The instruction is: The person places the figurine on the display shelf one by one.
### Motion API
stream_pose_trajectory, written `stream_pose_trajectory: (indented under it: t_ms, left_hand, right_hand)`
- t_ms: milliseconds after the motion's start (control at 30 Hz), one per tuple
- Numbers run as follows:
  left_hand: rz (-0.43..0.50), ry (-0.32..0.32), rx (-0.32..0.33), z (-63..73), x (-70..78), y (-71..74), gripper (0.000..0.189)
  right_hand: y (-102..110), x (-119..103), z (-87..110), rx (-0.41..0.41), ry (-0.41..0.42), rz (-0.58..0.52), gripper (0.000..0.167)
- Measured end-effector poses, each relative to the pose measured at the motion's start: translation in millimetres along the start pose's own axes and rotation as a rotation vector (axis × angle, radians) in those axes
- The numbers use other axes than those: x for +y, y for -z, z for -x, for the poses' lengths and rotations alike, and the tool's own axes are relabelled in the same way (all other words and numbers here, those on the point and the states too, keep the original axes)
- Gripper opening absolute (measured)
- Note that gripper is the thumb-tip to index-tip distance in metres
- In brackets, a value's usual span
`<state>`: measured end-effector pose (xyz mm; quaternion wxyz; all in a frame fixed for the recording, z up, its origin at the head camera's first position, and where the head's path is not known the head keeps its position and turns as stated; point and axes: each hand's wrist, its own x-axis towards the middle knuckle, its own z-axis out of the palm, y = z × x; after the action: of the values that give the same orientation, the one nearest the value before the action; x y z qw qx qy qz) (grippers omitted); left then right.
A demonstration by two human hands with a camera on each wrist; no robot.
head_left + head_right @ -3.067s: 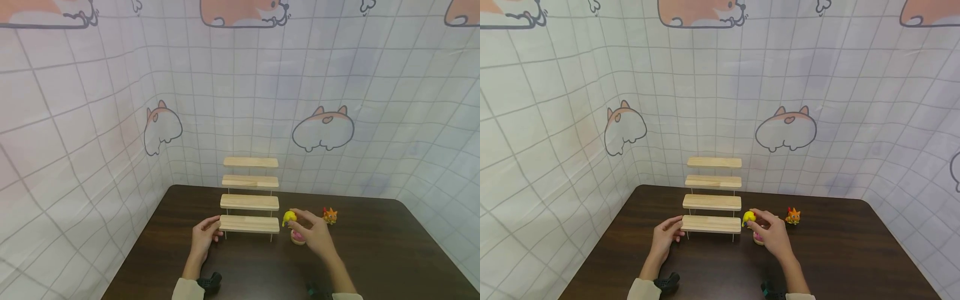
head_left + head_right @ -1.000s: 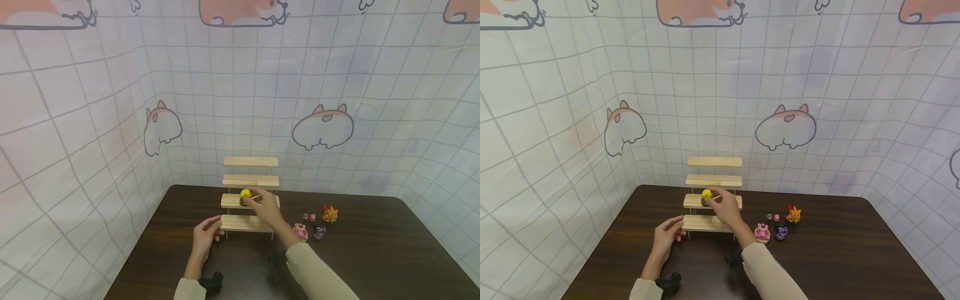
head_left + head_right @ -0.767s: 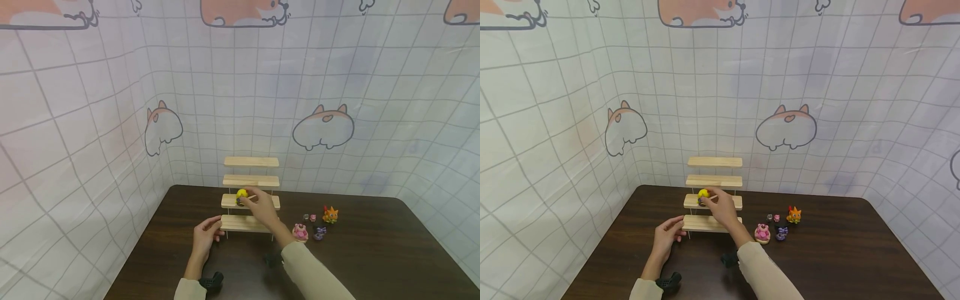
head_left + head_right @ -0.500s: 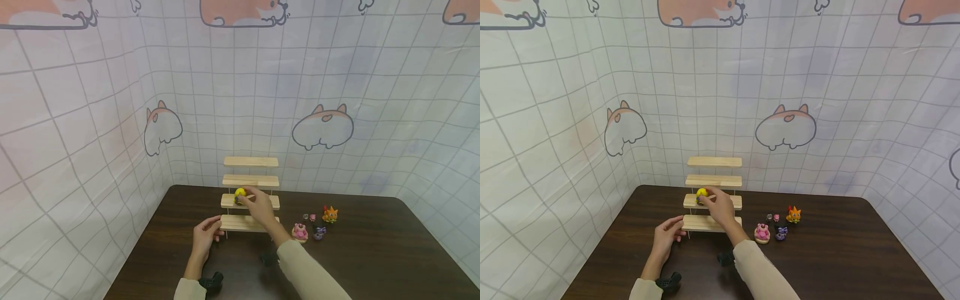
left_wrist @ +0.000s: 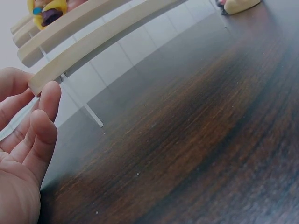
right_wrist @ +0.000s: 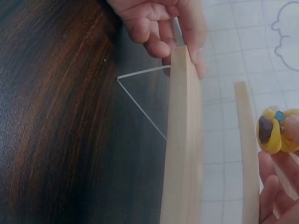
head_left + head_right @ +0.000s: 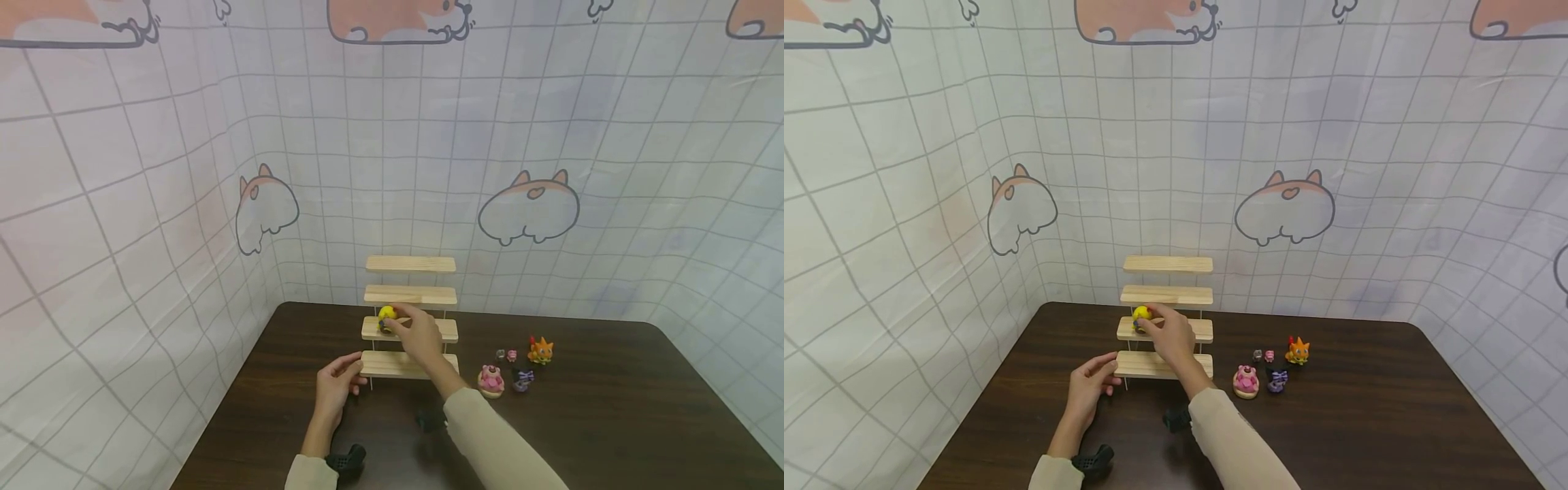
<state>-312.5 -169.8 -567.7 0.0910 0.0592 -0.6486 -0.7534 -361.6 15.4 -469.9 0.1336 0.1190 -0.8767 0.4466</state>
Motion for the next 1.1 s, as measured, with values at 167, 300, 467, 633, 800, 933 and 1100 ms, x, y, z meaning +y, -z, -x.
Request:
stream_pose_trajectory:
  t_ms: [167, 300, 467, 633, 800, 933, 1100]
  left_hand:
    - [-0.007, -0.005, 0.005, -0.1, -0.1, -0.4, 0.030]
    - [-0.007, 0.010, 0.006, 0.0, -0.1, -0.4, 0.027]
    - [-0.018, 0.022, 0.010, 0.1, -0.8, -0.6, 0.026]
    - [-0.016, 0.017, 0.005, 0.4, -1.0, -0.6, 0.027]
    - [-0.006, 0.009, -0.002, 1.5, 0.3, -0.4, 0.027]
    - [-0.009, 0.004, -0.001, 1.4, 0.4, -0.8, 0.028]
    - [-0.007, -0.002, -0.003, 1.0, 0.3, -0.8, 0.028]
  right_hand:
    - [-3, -1, -1.1, 0.008, 0.005, -0.005, 0.041]
    - [-5, -2, -1.2, 0.010, 0.006, -0.004, 0.041]
    - [-8, -4, -2.6, 0.006, 0.003, 0.006, 0.041]
    - [-11, -6, -4.9, 0.004, -0.006, 0.011, 0.040]
    - [-13, -6, -7.7, -0.001, -0.014, 0.010, 0.040]
    - [-14, -7, -9.3, -0.010, -0.019, 0.005, 0.039]
    - [-14, -8, -9.8, -0.007, -0.012, -0.004, 0.038]
